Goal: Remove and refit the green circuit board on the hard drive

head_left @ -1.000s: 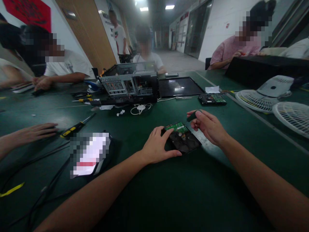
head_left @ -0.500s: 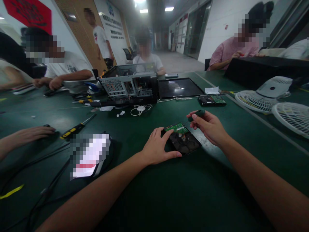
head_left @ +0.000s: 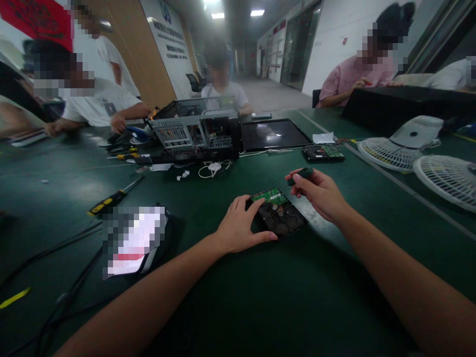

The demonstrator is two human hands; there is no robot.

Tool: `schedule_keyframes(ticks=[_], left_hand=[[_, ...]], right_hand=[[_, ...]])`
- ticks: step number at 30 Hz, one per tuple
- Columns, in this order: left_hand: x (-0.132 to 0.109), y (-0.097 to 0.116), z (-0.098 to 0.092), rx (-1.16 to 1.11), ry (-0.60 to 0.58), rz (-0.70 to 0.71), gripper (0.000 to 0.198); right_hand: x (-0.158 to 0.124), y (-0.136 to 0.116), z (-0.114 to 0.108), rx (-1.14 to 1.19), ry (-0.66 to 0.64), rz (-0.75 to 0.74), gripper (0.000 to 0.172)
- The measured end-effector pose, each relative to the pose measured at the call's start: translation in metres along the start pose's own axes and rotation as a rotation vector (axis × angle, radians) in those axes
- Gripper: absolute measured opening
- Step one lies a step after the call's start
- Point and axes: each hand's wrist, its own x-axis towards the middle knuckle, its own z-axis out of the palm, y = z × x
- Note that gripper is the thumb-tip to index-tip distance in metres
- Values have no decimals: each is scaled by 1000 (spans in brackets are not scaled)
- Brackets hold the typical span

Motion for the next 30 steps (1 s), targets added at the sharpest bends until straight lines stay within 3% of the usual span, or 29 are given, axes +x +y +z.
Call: schedule_keyframes(ticks=[15, 21, 25, 30], left_hand=[[0, 0, -2, -19, 4, 6, 108], [-1, 1, -1, -26, 13, 5, 107], [-1, 1, -2, -32, 13, 4, 106], [-1, 2, -4, -57, -3, -27, 107]], right_hand=[[0, -1, 0, -15, -10, -5, 26], [-3, -7, 0, -75, 13, -71, 26], [-3, -11, -7, -305, 99, -182, 27], [3, -5, -39, -990, 212, -305, 31]])
